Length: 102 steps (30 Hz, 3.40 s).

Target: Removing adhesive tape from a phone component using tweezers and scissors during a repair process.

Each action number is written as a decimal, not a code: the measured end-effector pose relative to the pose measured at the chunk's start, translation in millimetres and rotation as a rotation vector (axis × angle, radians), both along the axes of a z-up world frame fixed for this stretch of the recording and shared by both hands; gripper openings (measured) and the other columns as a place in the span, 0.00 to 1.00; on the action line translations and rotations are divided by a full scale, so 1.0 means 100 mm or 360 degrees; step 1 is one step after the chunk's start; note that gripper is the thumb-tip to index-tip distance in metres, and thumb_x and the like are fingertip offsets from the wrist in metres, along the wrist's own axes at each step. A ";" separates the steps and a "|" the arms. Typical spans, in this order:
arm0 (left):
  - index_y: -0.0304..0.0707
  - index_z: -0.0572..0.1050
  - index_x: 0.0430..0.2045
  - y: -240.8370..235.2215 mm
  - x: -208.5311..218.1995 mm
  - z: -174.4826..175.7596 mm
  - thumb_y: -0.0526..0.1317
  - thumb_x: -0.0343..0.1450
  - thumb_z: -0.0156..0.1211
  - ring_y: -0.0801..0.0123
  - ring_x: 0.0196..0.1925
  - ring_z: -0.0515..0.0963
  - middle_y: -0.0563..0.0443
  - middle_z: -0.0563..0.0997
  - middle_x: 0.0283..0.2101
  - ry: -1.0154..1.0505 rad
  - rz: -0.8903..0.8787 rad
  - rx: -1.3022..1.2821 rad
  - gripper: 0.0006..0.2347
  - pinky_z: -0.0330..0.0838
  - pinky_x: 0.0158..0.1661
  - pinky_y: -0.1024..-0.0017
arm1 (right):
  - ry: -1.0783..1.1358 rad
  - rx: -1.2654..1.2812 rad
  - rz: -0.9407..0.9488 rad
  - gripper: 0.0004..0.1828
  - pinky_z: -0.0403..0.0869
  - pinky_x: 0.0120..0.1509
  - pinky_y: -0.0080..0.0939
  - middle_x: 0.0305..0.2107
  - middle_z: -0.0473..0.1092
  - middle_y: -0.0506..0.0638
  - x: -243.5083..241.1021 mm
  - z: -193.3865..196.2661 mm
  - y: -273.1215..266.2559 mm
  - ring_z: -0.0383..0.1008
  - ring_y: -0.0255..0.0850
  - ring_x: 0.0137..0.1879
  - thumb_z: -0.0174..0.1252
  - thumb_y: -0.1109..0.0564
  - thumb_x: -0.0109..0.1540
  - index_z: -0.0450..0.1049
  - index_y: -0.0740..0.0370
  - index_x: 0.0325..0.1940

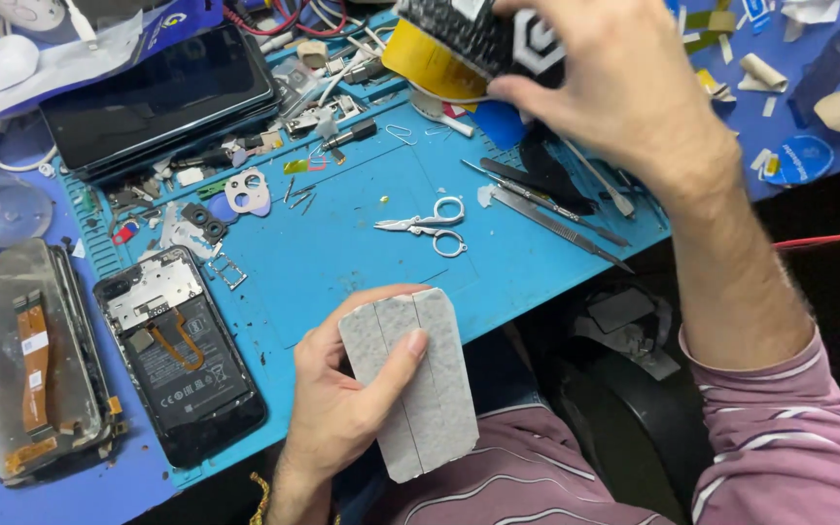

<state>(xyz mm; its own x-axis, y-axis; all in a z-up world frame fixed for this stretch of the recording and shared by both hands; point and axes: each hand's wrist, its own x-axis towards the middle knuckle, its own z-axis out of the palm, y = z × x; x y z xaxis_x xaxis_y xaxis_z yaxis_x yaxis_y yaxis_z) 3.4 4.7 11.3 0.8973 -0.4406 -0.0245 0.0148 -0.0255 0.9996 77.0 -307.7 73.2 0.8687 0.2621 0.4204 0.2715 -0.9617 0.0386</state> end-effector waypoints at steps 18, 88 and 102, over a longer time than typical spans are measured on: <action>0.40 0.82 0.44 0.01 0.00 0.02 0.40 0.70 0.64 0.76 0.40 0.86 0.54 0.89 0.45 0.0013 -0.0046 -0.0058 0.11 0.80 0.41 0.77 | 0.0470 -0.0081 -0.0457 0.18 0.78 0.38 0.58 0.41 0.75 0.48 -1.05 -0.39 0.28 0.79 0.53 0.44 0.64 0.51 0.62 0.76 0.54 0.55; 0.40 0.82 0.44 0.00 -0.02 -0.03 0.39 0.70 0.64 0.77 0.39 0.85 0.55 0.88 0.43 -0.0080 -0.0059 -0.0040 0.10 0.79 0.40 0.78 | 0.1653 -0.0079 -0.1237 0.13 0.79 0.54 0.31 0.30 0.84 0.18 -2.01 -0.30 -0.27 0.86 0.26 0.44 0.44 0.41 0.69 0.74 0.24 0.50; 0.42 0.81 0.46 -0.02 -0.05 -0.01 0.41 0.71 0.65 0.78 0.39 0.82 0.56 0.86 0.42 0.0047 -0.0052 -0.0172 0.11 0.77 0.40 0.78 | 0.0116 -0.0906 -0.0662 0.19 0.69 0.30 0.36 0.30 0.73 0.33 -0.80 -0.57 0.40 0.77 0.34 0.44 0.51 0.35 0.71 0.75 0.35 0.28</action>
